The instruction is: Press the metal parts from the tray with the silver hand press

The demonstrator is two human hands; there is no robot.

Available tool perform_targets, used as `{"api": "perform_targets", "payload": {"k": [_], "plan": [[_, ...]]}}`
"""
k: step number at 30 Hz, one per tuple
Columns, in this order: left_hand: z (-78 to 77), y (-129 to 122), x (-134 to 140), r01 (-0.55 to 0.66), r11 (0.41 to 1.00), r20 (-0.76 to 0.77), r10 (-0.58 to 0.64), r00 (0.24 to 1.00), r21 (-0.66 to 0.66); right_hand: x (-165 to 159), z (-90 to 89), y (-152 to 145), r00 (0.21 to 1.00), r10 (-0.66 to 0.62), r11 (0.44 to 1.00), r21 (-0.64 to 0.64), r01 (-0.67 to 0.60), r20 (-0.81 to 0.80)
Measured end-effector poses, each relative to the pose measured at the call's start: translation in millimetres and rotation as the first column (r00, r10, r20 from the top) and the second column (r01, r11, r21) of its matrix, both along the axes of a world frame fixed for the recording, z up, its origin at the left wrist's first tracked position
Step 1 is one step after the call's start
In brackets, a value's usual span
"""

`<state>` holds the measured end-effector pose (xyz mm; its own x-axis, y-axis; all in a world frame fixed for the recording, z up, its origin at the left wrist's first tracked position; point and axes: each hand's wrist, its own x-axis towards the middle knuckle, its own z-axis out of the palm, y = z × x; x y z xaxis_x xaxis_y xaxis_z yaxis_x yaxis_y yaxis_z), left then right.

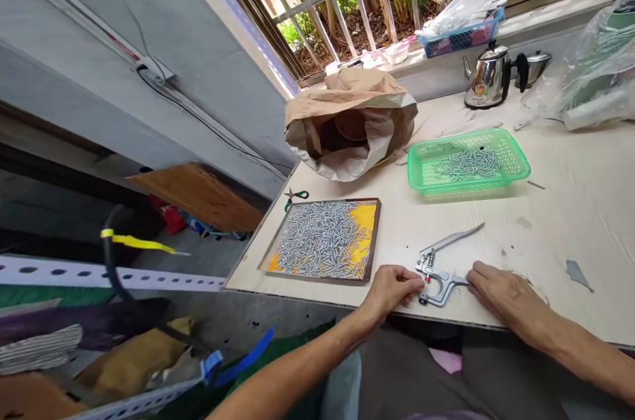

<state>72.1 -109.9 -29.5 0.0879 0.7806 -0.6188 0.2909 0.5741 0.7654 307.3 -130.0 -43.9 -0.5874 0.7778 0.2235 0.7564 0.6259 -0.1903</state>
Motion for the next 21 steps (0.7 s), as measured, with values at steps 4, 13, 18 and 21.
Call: {"api": "perform_targets", "payload": {"k": [4, 13, 18, 21], "plan": [[4.3, 1, 5, 0.053, 0.998, -0.055, -0.055, 0.997, -0.026, 0, -0.1, -3, 1.0, -0.002, 0.999, -0.051, 0.002, -0.011], [18.0, 5, 9, 0.177, 0.976, -0.163, -0.197, 0.967, -0.127, -1, 12.5, -1, 0.999, 0.023, 0.996, -0.087, -0.027, -0.037], [18.4, 5, 8, 0.197, 0.963, -0.114, -0.22, 0.969, -0.183, -1, 18.1, -3, 0.998, 0.042, 0.982, -0.182, -0.051, -0.055], [18.0, 6, 8, 0.222, 0.95, -0.182, -0.264, 0.947, -0.221, 0, 19.4, -4, 0.997, 0.045, 0.974, -0.217, -0.058, -0.062]]}}
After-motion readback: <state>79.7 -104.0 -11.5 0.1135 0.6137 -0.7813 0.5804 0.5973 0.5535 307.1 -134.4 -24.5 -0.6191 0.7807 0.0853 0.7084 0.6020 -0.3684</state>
